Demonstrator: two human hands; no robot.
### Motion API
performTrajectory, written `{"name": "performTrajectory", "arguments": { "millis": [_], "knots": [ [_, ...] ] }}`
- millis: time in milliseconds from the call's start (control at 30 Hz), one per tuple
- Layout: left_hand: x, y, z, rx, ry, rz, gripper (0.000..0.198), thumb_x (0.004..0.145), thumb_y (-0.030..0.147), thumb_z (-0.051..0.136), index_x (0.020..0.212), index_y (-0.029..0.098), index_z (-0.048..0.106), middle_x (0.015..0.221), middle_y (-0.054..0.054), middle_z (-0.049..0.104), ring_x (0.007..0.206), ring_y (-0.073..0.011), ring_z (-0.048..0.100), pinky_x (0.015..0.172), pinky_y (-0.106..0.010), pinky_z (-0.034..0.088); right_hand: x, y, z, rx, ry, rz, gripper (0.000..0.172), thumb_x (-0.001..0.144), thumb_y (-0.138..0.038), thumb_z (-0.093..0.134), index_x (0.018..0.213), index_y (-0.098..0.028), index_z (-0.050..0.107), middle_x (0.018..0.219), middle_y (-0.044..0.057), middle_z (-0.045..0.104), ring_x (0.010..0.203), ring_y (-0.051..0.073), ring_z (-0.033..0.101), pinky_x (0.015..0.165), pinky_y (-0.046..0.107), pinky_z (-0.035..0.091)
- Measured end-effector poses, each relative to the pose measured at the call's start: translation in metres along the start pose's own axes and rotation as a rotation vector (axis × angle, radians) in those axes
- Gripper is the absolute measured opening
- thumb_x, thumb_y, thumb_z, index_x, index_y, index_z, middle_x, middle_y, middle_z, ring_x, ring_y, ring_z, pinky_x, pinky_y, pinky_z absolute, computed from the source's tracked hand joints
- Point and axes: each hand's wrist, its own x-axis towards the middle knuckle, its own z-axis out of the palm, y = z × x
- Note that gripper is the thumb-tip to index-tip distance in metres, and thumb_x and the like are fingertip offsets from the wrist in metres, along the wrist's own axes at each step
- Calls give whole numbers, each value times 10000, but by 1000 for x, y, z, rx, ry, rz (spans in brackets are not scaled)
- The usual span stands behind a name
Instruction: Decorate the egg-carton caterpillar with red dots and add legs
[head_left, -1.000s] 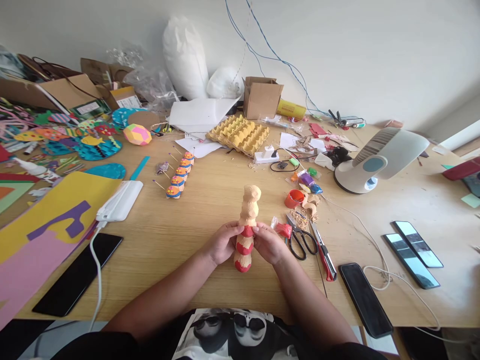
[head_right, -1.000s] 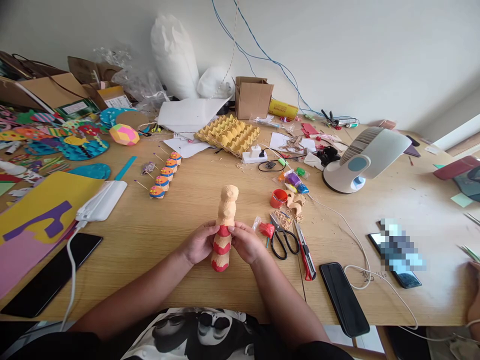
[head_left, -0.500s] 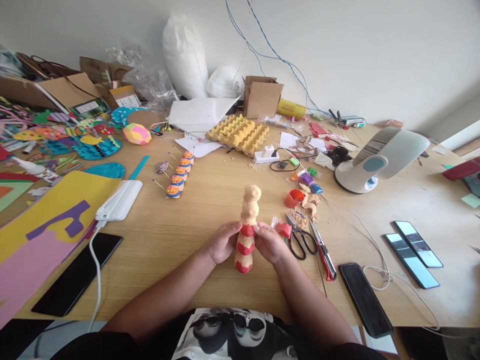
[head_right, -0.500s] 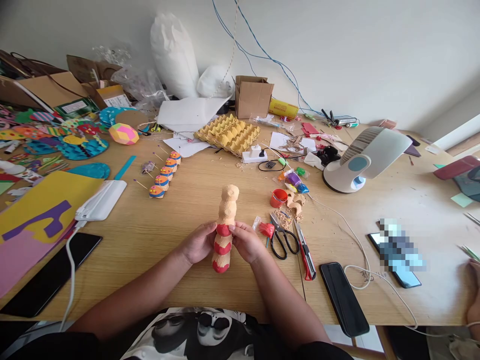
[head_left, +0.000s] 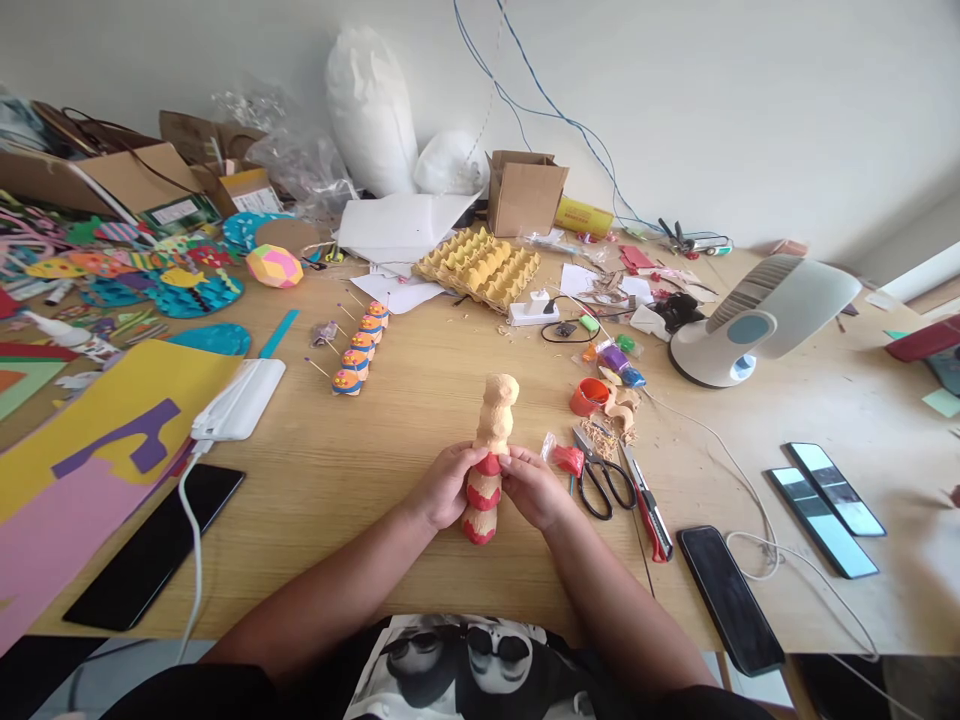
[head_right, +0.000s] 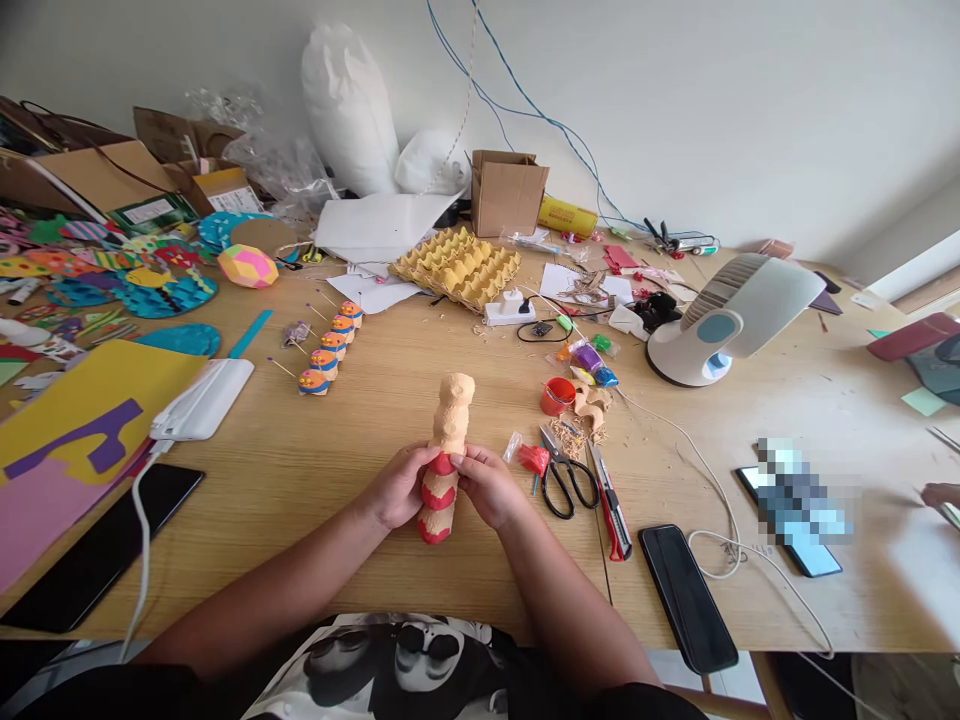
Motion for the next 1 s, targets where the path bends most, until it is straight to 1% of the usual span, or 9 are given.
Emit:
{"name": "performTrajectory", "arguments": {
  "millis": [133,200,400,567,700,767,867,933,1000],
  "knots": [
    [0,2,-5,-6,-62,-49,329,868,453,708,835,126,712,767,-66,672,696,-166,592,671,-287,470,-1,-3,-1,17,2,7,294,733,-406,869,785,-153,729,703,8,670,632,118,560,634,247,428],
    [0,3,-7,-10,-72,-76,351,871,471,697,835,122,716,779,-79,680,709,-182,615,690,-302,489,-2,-5,-1,-13,7,6,286,743,-402,863,797,-152,736,719,17,684,644,124,573,656,256,437],
    [1,5,-8,-64,-82,-169,213,795,313,756,739,123,677,700,-54,641,655,-177,612,633,-288,482,-2,-7,1,-101,37,-5,304,701,-403,894,784,-146,755,724,24,699,650,132,581,673,267,435],
    [2,6,-10,-169,-45,-292,214,715,249,781,857,112,701,736,-47,666,667,-169,613,619,-272,480,-2,-3,4,-142,36,-17,304,702,-411,894,808,-153,771,780,30,728,711,138,608,728,268,448],
    [3,6,-11,-202,-27,-316,200,734,221,763,881,104,694,726,-45,666,651,-161,607,617,-271,476,-1,1,5,-153,48,-24,309,711,-416,891,825,-157,768,795,30,729,724,141,607,733,272,449],
    [4,5,-11,-198,-17,-310,196,766,258,772,864,111,688,718,-42,661,638,-157,604,616,-275,477,0,3,4,-123,57,-2,318,714,-422,889,825,-154,758,771,25,718,689,136,596,703,270,445],
    [3,6,-9,-172,-47,-278,286,809,384,781,857,116,694,750,-58,675,661,-168,623,637,-284,494,0,3,3,-26,75,32,313,720,-409,885,812,-151,734,732,22,701,643,134,582,665,270,441],
    [3,7,-7,-179,-73,-269,347,833,451,757,908,115,712,809,-79,696,718,-187,652,690,-297,521,-1,2,3,55,89,37,309,728,-409,877,800,-155,718,724,21,695,633,137,578,653,273,443],
    [2,9,-4,-211,-62,-271,345,865,442,727,977,115,725,880,-92,716,785,-195,674,751,-299,539,-1,2,4,117,103,30,304,742,-415,865,797,-161,707,728,20,692,635,138,574,643,273,443]
  ]
}}
